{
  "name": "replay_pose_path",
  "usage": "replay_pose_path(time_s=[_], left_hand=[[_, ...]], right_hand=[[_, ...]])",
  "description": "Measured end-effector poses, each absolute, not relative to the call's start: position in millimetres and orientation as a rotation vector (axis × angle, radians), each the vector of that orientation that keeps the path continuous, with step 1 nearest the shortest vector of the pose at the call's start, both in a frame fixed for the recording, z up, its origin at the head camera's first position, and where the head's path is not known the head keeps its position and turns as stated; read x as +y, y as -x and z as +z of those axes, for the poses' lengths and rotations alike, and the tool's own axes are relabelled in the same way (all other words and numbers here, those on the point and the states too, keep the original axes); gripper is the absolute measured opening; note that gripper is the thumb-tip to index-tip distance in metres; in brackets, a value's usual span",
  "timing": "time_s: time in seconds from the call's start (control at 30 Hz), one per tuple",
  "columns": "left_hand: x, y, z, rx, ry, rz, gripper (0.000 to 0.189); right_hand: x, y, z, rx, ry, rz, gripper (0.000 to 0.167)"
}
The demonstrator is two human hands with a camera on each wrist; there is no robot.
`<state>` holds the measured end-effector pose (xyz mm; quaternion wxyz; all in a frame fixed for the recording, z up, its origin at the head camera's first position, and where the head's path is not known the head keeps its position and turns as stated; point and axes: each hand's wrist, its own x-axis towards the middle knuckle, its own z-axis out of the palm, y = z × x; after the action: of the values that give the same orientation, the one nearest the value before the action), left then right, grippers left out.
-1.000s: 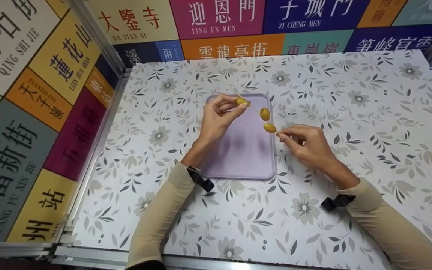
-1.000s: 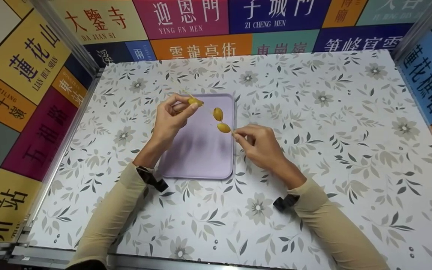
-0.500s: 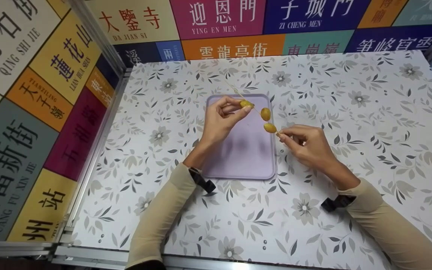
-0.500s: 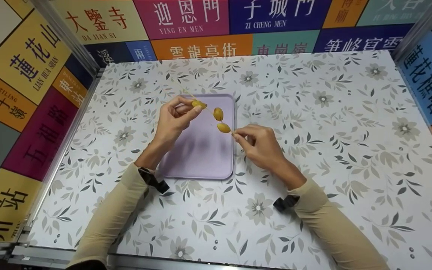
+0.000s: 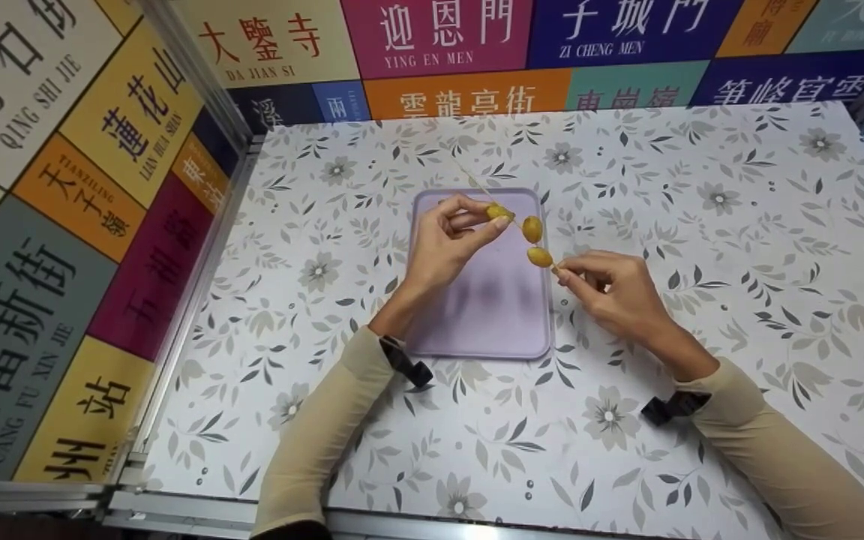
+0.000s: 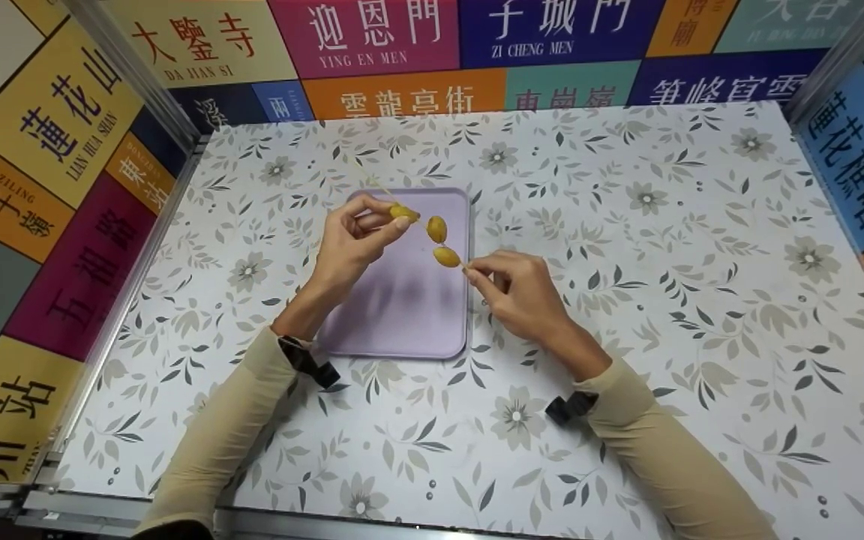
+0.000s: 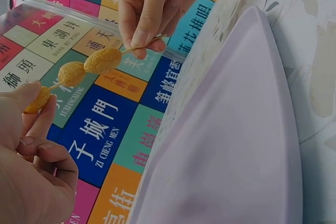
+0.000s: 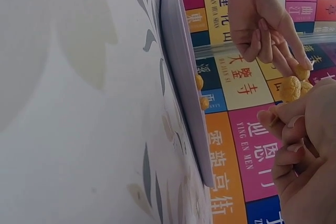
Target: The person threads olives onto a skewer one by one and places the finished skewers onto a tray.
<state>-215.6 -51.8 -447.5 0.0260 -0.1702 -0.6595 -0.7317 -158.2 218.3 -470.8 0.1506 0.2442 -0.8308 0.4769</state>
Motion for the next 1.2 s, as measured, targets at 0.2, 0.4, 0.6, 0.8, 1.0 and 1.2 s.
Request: replay_pose_path(time_s=[0.2, 0.4, 0.6, 0.8, 1.0, 1.2], left_hand=[[-50.3, 214.7, -447.7, -2.063, 0.517, -2.246, 0.019], [-51.3, 214.5, -447.9, -2.091, 0.519, -2.223, 0.019], [-55.6, 217.1, -448.6, -2.153, 0.504, -2.179, 0.021], [-54.5, 216.6, -448.6, -2.167, 0.491, -2.189, 0.021], [-54.8, 216.2, -448.8, -2.18, 0.492, -2.178, 0.02], [-55.3, 216.4, -449.0, -2.182, 0.525, -2.177, 0.02]], right_hand=[[222.3, 159.4, -475.4, -2.412, -0.706, 1.369, 0.014], [222.9, 159.7, -475.2, -2.408, -0.723, 1.387, 0.011], [221.8, 159.2, -474.3, -2.436, -0.725, 1.409, 0.012], [222.1, 158.9, -473.2, -2.453, -0.736, 1.395, 0.014], [222.4, 158.6, -473.8, -2.467, -0.739, 1.384, 0.013], [221.6, 158.2, -473.4, -2.463, -0.762, 1.403, 0.012]])
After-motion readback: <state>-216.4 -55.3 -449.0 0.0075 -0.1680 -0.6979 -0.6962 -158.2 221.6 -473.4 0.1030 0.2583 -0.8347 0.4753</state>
